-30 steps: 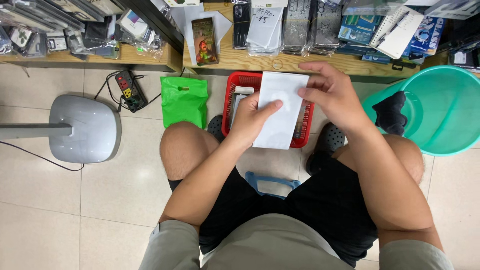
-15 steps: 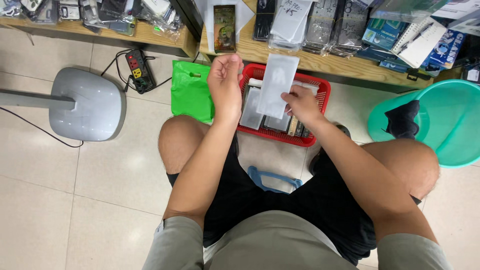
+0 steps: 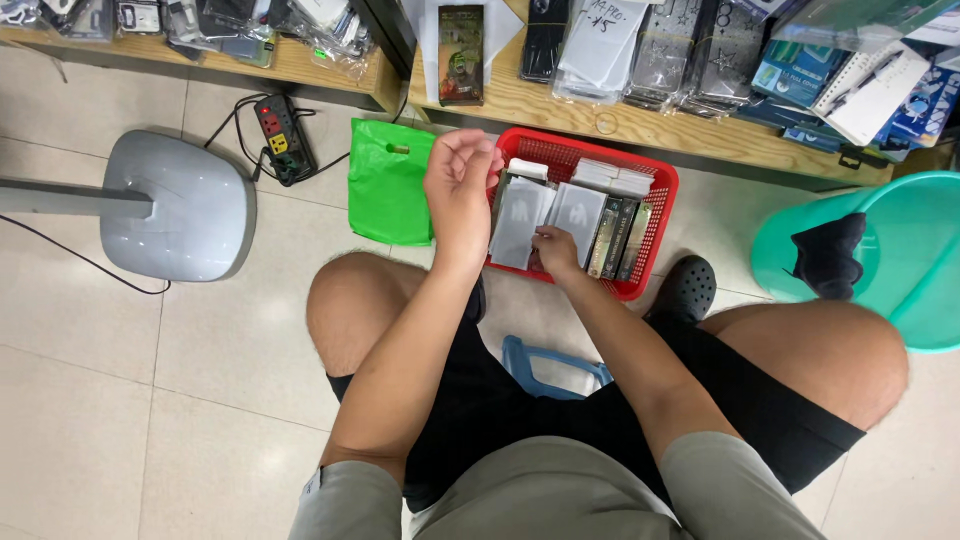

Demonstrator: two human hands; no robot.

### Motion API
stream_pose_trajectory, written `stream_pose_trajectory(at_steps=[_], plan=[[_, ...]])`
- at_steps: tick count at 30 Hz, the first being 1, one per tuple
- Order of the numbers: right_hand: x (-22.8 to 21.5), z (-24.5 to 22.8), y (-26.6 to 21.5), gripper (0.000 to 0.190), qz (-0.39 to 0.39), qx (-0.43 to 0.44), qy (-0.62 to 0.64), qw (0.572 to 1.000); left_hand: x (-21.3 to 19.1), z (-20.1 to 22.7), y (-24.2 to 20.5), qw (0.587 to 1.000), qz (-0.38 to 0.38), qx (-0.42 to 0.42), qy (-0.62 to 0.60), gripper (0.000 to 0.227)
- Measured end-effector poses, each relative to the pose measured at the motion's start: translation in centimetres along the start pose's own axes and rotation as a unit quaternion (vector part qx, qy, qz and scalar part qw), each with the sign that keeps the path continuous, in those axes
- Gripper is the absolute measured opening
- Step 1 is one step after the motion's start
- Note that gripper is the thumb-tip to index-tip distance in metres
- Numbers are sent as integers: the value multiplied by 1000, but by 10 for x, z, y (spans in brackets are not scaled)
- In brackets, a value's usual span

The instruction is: The person sorts through mobile phone screen protectors in a red basket, removes one from its sleeve, and then writes a list of models and prices in a spiral notebook by hand with a pen.

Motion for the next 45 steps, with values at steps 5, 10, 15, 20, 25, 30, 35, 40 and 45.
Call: stream_pose_trajectory(at_steps=[5,10,15,20,25,30,35,40,45], plan=[[-22,0,-29,36,31,-20,-123,992,-1,1,-1,1000,-16,-6,7,23],[-24,-24,-64,42,54,-19,-183,981,3,8,-8,999,-31,-19,3,24],[-23,1,-40,74,193,6,-302,933,10,7,-12,999,-40,-23,8,23],[-34,-21,-55,88,202,10,-392,898,18,-11,-15,998,-57,-31,12,23],[-26,-15,-32,103,193,65,-392,897,31,-20,-17,996,-78,-36,15,24],[-26,-9,-25,97,194,124,-297,926,41,-19,-20,994,-96,-39,18,28],[-23,32,-17,81,227,159,-226,934,43,-20,-21,991,-124,-45,13,23],[-49,70,4,41,201,80,-43,975,57,-23,-15,989,-139,-41,-36,19],[-93,5,-43,60,76,70,283,954,69,-10,-22,992,-123,-12,-33,24]])
Point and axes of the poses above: each hand's wrist, its own y-axis towards the middle knuckle, its own x-axis out of the palm, z = x × y, the point moved 3 cm from there along y, towards the middle knuckle, and after that the axes turned 4 degrees about x, right-handed, at the moved point
